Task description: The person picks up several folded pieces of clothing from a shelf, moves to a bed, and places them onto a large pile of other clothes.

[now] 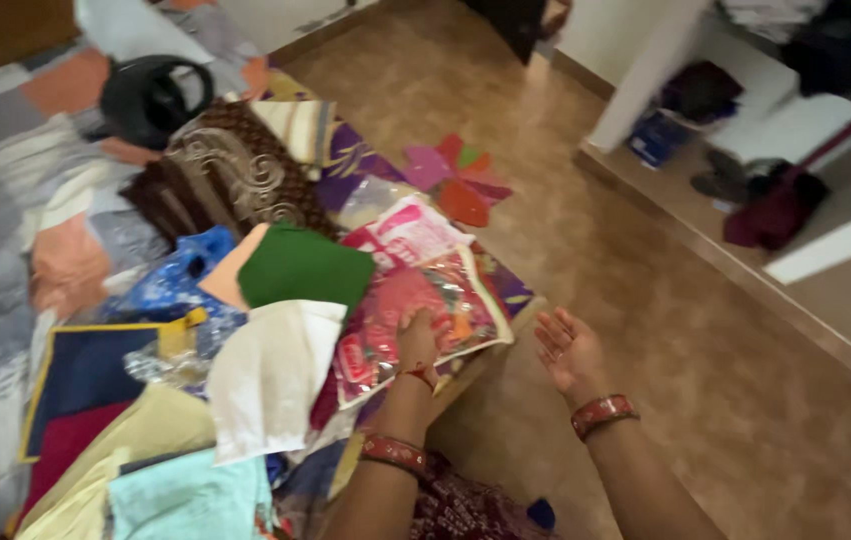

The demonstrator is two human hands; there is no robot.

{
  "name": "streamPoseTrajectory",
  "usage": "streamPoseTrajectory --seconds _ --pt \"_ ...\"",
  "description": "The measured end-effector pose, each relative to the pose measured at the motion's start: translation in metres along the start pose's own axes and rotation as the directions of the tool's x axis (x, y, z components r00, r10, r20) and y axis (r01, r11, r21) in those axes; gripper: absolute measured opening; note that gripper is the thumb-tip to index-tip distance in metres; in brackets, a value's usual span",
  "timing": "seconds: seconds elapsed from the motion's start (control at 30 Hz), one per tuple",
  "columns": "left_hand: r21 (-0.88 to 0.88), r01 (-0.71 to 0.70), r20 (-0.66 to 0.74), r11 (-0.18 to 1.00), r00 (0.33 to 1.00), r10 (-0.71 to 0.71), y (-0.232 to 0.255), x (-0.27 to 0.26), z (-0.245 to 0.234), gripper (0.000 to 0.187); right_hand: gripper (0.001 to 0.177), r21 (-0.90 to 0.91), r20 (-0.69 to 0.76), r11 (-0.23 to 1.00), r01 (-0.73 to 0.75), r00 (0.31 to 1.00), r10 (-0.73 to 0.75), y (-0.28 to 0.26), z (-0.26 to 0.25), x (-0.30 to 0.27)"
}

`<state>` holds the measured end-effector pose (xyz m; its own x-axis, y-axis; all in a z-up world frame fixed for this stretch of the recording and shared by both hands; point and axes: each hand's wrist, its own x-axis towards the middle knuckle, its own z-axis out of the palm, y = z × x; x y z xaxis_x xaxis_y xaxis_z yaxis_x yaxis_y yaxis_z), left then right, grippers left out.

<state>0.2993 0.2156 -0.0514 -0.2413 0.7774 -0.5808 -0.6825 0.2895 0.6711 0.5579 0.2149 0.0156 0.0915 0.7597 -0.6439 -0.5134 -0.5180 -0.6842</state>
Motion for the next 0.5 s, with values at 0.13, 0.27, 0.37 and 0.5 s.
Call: streamPoseTrajectory --seconds 0.13,0.27,0.37,0.5 --pt "0.053 -0.047 0.088 0.998 0.995 0.042 -0.035 -0.04 0.074 0.035 0.048 0.048 -0.032 0.997 0.062 0.998 -0.06 -0.049 -0.071 0.0" --pt "0.189 0.024 0.105 0.982 0.994 -0.044 -0.072 -0.072 0.142 0.037 0.045 0.162 -0.06 0.983 0.087 0.995 -0.078 -0.095 -0.145 0.008" --pt "0.266 0.02 0.174 0.964 0.982 -0.068 -0.1 -0.087 0.19 0.04 0.045 0.257 -0.045 0.956 0.14 0.99 -0.133 -0.122 -0.193 0.009" --pt "0.374 0.089 0.255 0.923 0.947 -0.194 -0.134 -0.092 0.25 0.049 0.044 0.313 -0.124 0.932 0.183 0.981 -0.151 -0.146 -0.245 0.001"
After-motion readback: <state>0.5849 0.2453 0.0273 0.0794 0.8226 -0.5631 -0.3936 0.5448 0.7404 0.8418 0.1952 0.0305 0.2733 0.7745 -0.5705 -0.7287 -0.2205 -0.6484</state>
